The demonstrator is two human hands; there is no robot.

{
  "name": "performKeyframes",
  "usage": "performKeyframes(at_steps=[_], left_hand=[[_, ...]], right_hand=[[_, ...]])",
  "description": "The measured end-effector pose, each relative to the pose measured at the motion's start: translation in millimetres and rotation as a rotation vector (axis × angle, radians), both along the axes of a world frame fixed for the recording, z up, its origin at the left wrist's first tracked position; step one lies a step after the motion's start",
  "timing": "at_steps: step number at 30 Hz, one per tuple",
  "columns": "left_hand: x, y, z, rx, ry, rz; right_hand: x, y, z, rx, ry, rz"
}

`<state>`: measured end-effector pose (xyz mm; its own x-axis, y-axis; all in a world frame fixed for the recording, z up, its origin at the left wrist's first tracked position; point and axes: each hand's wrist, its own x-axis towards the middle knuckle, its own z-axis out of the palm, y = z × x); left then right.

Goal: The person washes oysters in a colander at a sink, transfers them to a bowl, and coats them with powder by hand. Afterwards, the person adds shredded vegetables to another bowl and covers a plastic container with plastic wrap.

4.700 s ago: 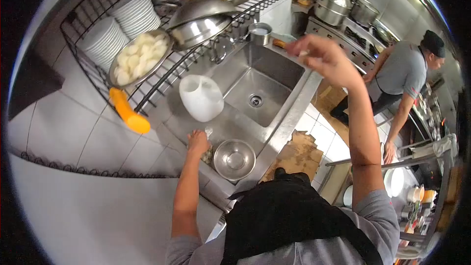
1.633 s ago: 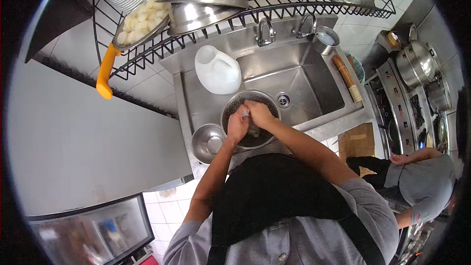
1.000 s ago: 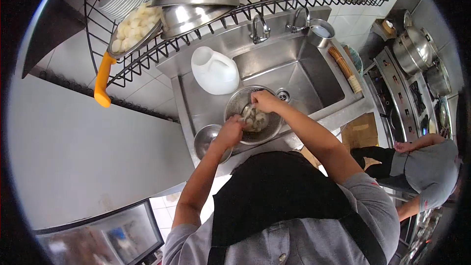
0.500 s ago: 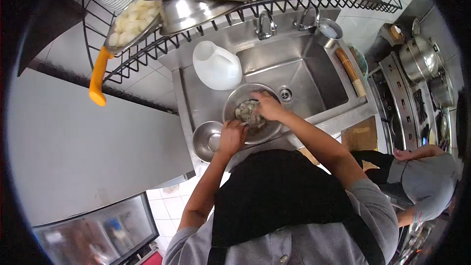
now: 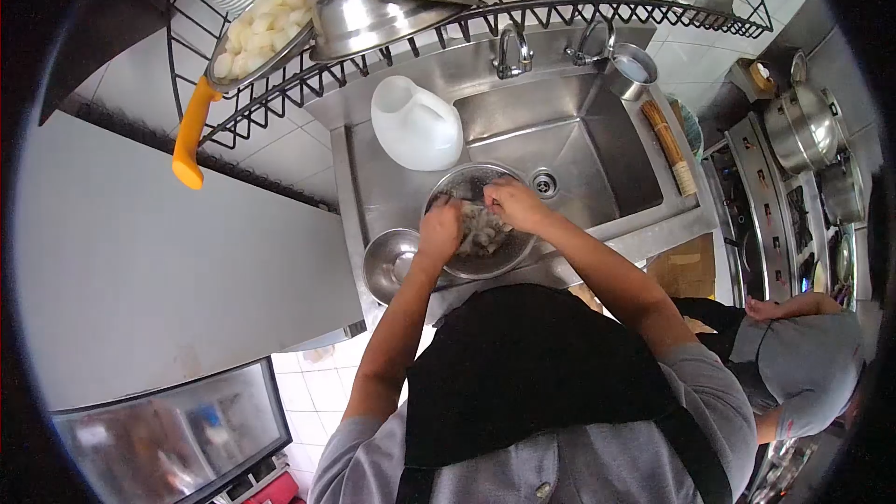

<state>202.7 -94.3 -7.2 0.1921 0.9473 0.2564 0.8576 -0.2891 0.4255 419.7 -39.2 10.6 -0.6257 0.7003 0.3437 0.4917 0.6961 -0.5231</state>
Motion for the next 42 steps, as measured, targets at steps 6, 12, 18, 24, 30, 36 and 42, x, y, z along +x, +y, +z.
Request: performKeyframes(at_steps=[6,12,18,24,30,36,42], left_hand=[[-1.4,-28.6,63.3,0.199,-0.330,-0.157],[-8.8,-32.8,65.1,0.098,-0.378,-0.012],[-5.6,-26.2,76.2,0.062,-0.476,-0.007],[-10.3,-23.2,77.7,-0.050,-0.549,0.066],[2.0,-7.4,70.2,0.003,-0.817,0.003],[-72.5,9.9,4.3,-0.109,-0.290,0.126],[-53.5,47.6,7.5,-0.479,-0.373,0.083]], right_hand=[[-3.1,-19.3,20.2,-0.099,0.123,-0.039],[-14.9,-32.0,56.7,-0.036,0.250,-0.014],[-13.1,-5.5,53.2,-0.127,-0.003,-0.032],[-0.9,-16.0,55.8,-0.377,0.057,0.025],[8.5,-6.4,47.7,-0.662,0.151,0.076],[124.3,16.9,65.5,-0.776,0.631,-0.308],[352.8,35.0,126.4,-0.456,1.177,-0.690]])
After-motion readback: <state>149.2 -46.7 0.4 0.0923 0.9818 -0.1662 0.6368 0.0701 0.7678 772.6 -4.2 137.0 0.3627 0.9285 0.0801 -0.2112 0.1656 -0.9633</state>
